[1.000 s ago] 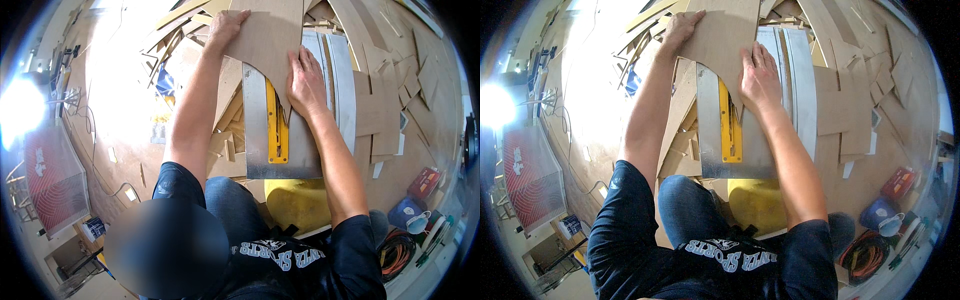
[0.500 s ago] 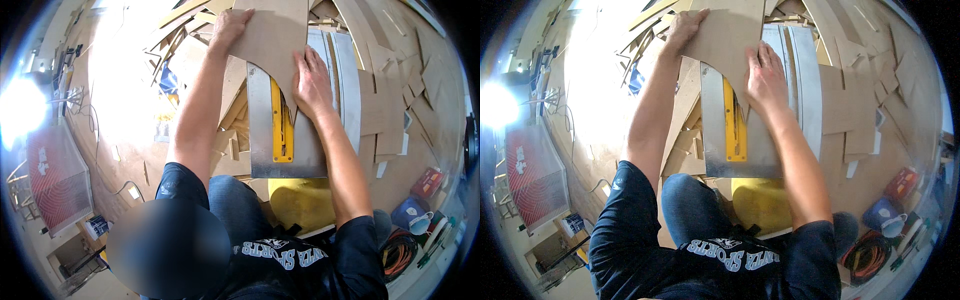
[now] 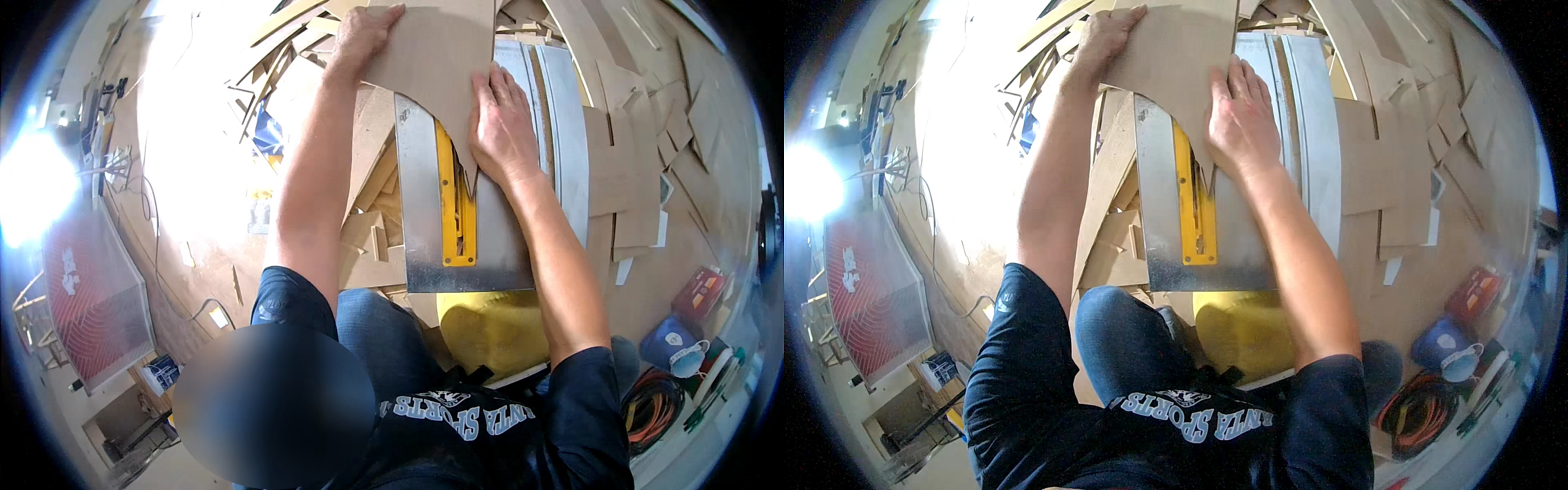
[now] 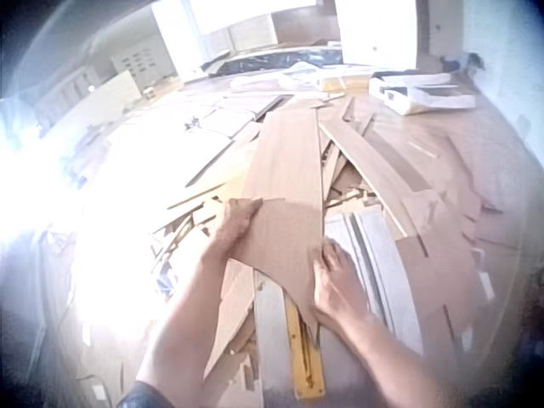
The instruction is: The person uses a table saw to cut a curved piece of laminate flooring while kneeling on the ground.
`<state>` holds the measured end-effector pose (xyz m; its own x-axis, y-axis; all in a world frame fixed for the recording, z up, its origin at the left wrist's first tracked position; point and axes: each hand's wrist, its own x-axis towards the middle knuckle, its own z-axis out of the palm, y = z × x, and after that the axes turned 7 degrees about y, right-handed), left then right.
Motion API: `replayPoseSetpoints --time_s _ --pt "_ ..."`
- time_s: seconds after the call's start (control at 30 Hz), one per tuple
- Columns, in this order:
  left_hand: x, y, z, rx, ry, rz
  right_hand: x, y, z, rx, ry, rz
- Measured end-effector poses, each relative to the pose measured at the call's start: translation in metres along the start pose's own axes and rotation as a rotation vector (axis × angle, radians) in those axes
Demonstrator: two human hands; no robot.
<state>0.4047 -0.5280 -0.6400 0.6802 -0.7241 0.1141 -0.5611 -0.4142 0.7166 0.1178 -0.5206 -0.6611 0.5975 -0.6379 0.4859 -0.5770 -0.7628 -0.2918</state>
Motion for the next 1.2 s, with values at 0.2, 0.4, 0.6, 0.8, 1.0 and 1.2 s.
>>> replayPoseSetpoints --time_s 0.2,0.4,0.6,0.8,1.0,1.2 --pt "-0.005 0.020 -0.004 -0.093 -0.006 -0.190 0.002 -0.004 -0.003 -0.049 -0.011 0.016" --pt "0.002 0.009 -0.007 -0.075 0.009 -0.149 0.006 -0.003 0.006 -0.038 -0.016 -0.007" --pt "0.004 0.014 -0.011 -0.096 -0.018 -0.150 0.010 -0.004 0.007 -0.019 0.000 -0.002" --pt "0.002 0.018 -0.008 -0.179 -0.020 -0.199 0.017 -0.001 0.010 -0.012 -0.003 -0.010" --pt "0.013 0.019 -0.018 -0.069 -0.041 -0.136 0.026 -0.009 0.002 0.018 -0.052 0.020" --pt "0.011 0.022 -0.018 -0.060 -0.016 -0.140 0.026 -0.010 0.000 0.039 -0.050 0.033"
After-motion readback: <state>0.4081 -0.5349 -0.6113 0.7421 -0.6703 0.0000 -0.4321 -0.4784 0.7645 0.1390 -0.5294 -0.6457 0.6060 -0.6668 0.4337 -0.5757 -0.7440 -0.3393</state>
